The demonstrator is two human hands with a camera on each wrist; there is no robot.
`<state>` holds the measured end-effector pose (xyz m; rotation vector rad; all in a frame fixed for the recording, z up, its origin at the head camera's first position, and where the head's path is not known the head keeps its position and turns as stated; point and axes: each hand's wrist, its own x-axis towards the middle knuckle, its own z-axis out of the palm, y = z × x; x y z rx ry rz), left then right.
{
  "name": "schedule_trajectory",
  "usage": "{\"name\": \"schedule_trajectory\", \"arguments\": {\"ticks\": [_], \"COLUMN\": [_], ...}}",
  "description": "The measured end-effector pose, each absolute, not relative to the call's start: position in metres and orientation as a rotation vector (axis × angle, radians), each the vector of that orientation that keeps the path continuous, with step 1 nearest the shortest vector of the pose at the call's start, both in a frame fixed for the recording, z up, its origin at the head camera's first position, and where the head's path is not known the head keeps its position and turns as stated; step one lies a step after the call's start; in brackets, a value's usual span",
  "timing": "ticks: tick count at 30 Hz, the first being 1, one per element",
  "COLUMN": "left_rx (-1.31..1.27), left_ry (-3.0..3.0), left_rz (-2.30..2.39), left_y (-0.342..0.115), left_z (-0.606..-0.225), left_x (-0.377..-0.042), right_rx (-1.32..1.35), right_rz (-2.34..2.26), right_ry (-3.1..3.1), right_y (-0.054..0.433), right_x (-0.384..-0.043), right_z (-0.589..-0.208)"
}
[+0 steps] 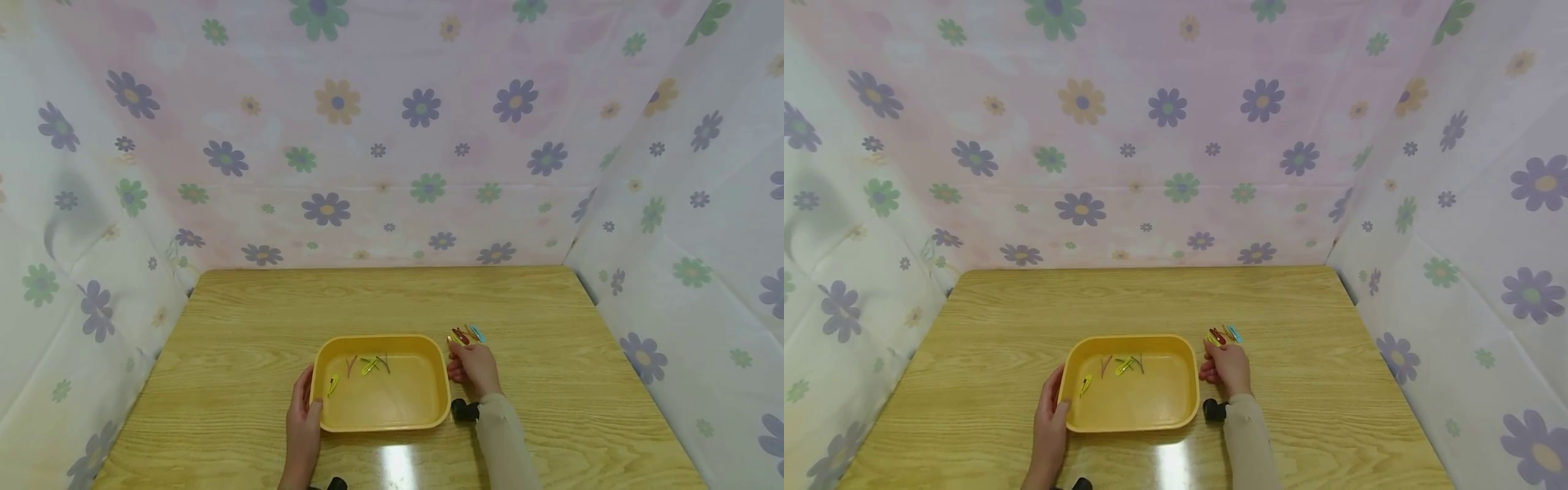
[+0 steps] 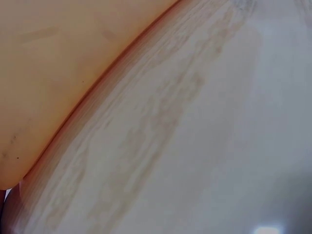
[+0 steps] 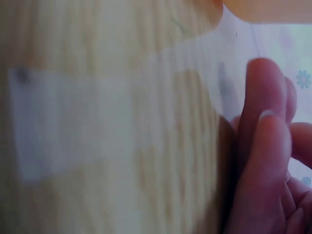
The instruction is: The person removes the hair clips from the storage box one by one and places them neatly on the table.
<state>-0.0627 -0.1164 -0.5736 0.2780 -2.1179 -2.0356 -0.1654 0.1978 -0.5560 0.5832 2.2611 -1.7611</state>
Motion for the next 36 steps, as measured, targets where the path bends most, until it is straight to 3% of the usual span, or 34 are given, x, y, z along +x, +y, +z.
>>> {"name": "schedule_trajectory", "arguments": {"ticks": [14, 36], "left_rx": [0.275, 0.286], "left_ry": [-2.137, -2.138], "left_rz": [-2.023, -2.027], "left_y": [-0.116, -0.114], "left_z": [-0.573, -0.550], "left_x": [-0.063, -0.056], "right_rx": [0.498, 0.448], "right_rz": [-1.555, -1.693], "right_ry": [2.273, 2.177], "right_y": [0.206, 0.208], "right_x": [-0.178, -0.176], "right_z": [-0.558, -0.564]}}
